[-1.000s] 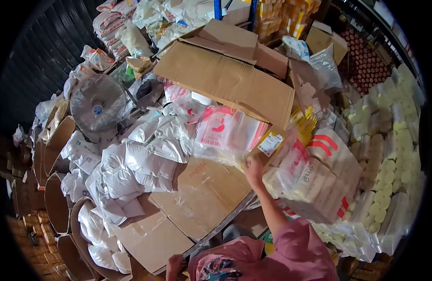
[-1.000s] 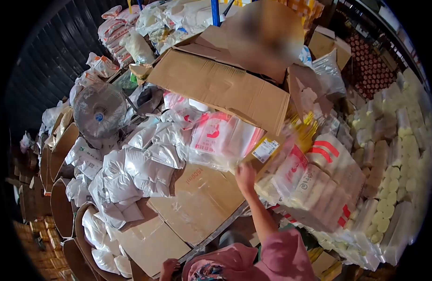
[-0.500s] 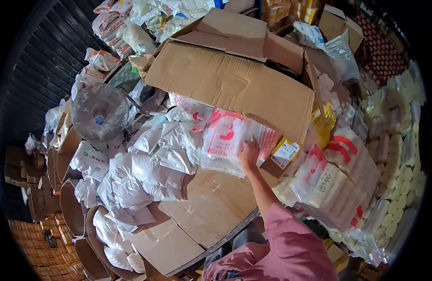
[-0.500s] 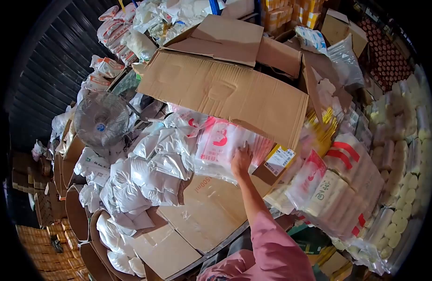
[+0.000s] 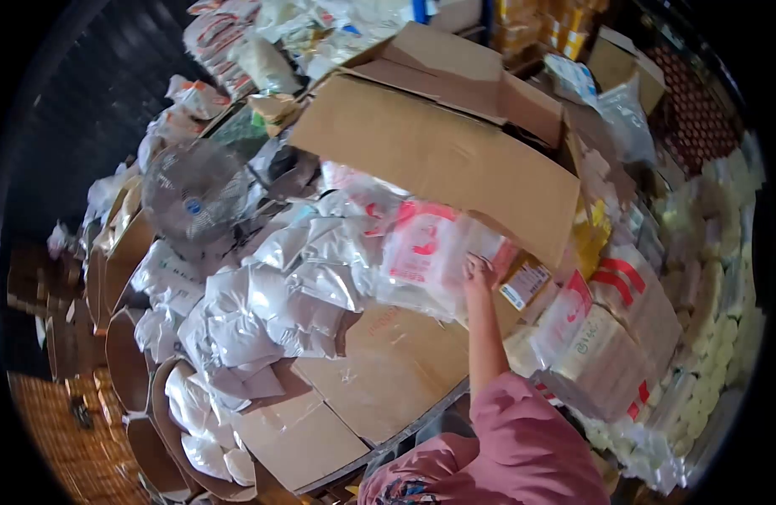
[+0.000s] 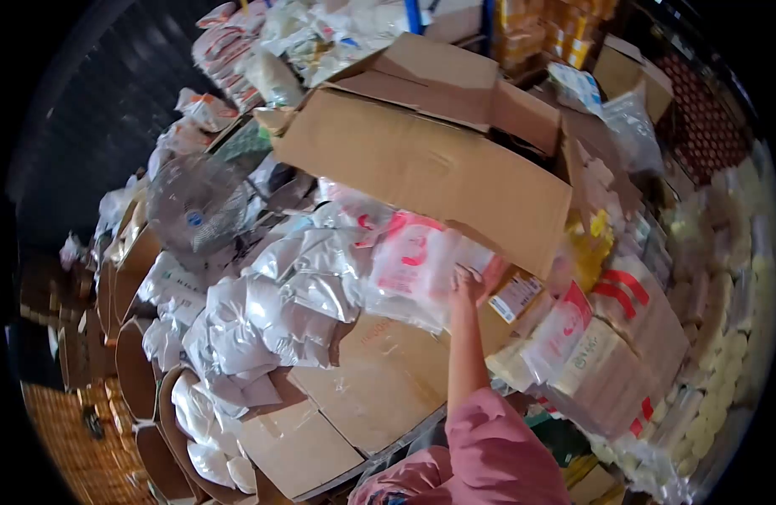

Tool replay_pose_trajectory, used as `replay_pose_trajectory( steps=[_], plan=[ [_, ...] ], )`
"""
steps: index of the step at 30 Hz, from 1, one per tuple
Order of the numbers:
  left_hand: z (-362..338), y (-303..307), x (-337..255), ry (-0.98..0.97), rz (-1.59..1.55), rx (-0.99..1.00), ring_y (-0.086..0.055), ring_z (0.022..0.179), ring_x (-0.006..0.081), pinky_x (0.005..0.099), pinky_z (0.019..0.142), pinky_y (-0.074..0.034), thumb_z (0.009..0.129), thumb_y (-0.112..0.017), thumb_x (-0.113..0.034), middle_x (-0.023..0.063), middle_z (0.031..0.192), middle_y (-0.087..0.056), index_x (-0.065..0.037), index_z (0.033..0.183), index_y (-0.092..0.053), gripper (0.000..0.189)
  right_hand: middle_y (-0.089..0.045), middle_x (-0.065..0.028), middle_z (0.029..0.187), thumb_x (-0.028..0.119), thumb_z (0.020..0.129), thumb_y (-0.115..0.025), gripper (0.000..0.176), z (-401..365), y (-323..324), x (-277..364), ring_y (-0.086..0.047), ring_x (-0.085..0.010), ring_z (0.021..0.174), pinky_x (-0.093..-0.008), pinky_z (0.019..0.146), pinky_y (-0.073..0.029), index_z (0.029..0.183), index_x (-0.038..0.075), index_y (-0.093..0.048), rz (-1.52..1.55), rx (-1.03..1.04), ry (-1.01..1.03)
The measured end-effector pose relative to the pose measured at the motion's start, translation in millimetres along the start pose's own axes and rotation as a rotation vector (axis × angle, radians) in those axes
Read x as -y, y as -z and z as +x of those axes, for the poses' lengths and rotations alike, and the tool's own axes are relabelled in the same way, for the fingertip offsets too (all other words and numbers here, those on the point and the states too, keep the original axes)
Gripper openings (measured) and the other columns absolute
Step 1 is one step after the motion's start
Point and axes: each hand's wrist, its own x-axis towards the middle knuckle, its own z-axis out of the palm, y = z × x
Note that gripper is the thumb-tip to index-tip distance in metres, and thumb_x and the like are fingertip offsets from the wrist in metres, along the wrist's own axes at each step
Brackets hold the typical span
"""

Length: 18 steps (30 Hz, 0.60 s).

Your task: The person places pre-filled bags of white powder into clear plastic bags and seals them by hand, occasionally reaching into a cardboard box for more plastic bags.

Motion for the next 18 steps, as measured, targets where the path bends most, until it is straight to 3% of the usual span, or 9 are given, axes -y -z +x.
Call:
replay_pose_trajectory(
  steps=[3, 5, 6, 7, 10, 13, 14, 16, 18],
  plan=[
    [-8, 6, 18, -0.005, -0.048, -0.027, -0.065, 0.074, 0.0167, 0.0307, 0.067, -0.052, 0.088, -0.058, -0.017, 0.0063, 0.082, -0.068, 0.000, 0.095, -0.066, 0.020, -0.055, -0.0001, 0.071, -0.007, 0.070, -0.071, 0.017, 1, 3, 14, -0.052, -0.0116, 0.057, -0.0220, 0.047, -0.042, 0.083, 0.003, -0.064, 0.084, 0.025, -0.121],
    [-14, 12, 32, 0.000, -0.063, -0.042, -0.065, 0.074, 0.0166, 0.0305, 0.067, -0.052, 0.088, -0.058, -0.017, 0.0060, 0.082, -0.068, 0.000, 0.094, -0.066, 0.020, -0.057, -0.0001, 0.073, -0.005, 0.075, -0.070, 0.016, 64, 34, 0, -0.054, -0.0104, 0.061, -0.0200, 0.050, -0.044, 0.089, 0.002, -0.066, 0.307, 0.214, -0.178],
    [-16, 15, 40, 0.008, -0.073, -0.056, -0.065, 0.074, 0.0165, 0.0305, 0.067, -0.052, 0.088, -0.058, -0.017, 0.0058, 0.081, -0.068, 0.000, 0.094, -0.066, 0.020, -0.057, 0.0005, 0.073, -0.004, 0.078, -0.069, 0.017, 29, 24, 13, -0.054, -0.0090, 0.061, -0.0192, 0.050, -0.044, 0.094, 0.003, -0.067, 0.226, 0.239, 0.030],
    [-19, 18, 49, 0.016, -0.082, -0.068, -0.065, 0.073, 0.0164, 0.0304, 0.067, -0.052, 0.088, -0.058, -0.017, 0.0056, 0.081, -0.068, 0.000, 0.093, -0.066, 0.020, -0.056, 0.0024, 0.071, 0.005, 0.082, -0.068, 0.012, 19, 7, 28, -0.050, -0.0070, 0.057, -0.0194, 0.049, -0.042, 0.094, 0.005, -0.068, 0.234, 0.167, -0.095],
    [-30, 23, 82, 0.024, -0.099, -0.111, -0.065, 0.073, 0.0161, 0.0302, 0.067, -0.052, 0.088, -0.058, -0.017, 0.0051, 0.080, -0.068, 0.000, 0.092, -0.067, 0.020, -0.065, -0.0021, 0.080, 0.021, 0.087, -0.066, 0.022, 1, -14, 46, -0.060, -0.0123, 0.069, -0.0241, 0.062, -0.049, 0.095, 0.001, -0.068, -0.303, 0.265, 0.158],
    [-43, 25, 122, -0.084, 0.074, -0.174, -0.064, 0.073, 0.0159, 0.0300, 0.067, -0.051, 0.088, -0.058, -0.017, 0.0045, 0.079, -0.067, 0.000, 0.091, -0.067, 0.020, -0.070, -0.0085, 0.092, 0.019, 0.087, -0.064, 0.024, -61, -66, 21, -0.065, -0.0192, 0.079, -0.0288, 0.070, -0.052, 0.095, -0.003, -0.068, -0.537, 0.192, 0.853],
    [-45, 25, 136, -0.157, 0.164, -0.227, -0.064, 0.073, 0.0158, 0.0299, 0.067, -0.051, 0.088, -0.058, -0.017, 0.0044, 0.079, -0.067, 0.000, 0.091, -0.067, 0.020, -0.070, -0.0134, 0.098, 0.015, 0.089, -0.061, 0.022, -77, -66, 2, -0.066, -0.0231, 0.085, -0.0330, 0.073, -0.052, 0.093, -0.006, -0.068, -0.667, 0.323, 1.014],
    [-46, 16, 159, -0.223, 0.184, -0.352, -0.064, 0.073, 0.0156, 0.0298, 0.066, -0.051, 0.087, -0.058, -0.017, 0.0040, 0.078, -0.067, 0.000, 0.090, -0.067, 0.020, -0.069, -0.0159, 0.099, 0.007, 0.088, -0.058, 0.018, -164, -67, -78, -0.065, -0.0249, 0.088, -0.0361, 0.078, -0.050, 0.097, -0.005, -0.068, -0.872, 0.296, 0.730],
    [-31, 6, 113, -0.190, -0.529, -0.458, -0.063, 0.073, 0.0150, 0.0287, 0.067, -0.050, 0.088, -0.059, -0.016, 0.0041, 0.075, -0.066, 0.001, 0.090, -0.068, 0.019, -0.067, -0.0167, 0.094, 0.016, 0.081, -0.065, 0.017, -294, -30, -169, -0.064, -0.0295, 0.089, -0.0401, 0.077, -0.050, 0.094, 0.007, -0.069, -1.434, 1.140, 0.772]
  ],
)
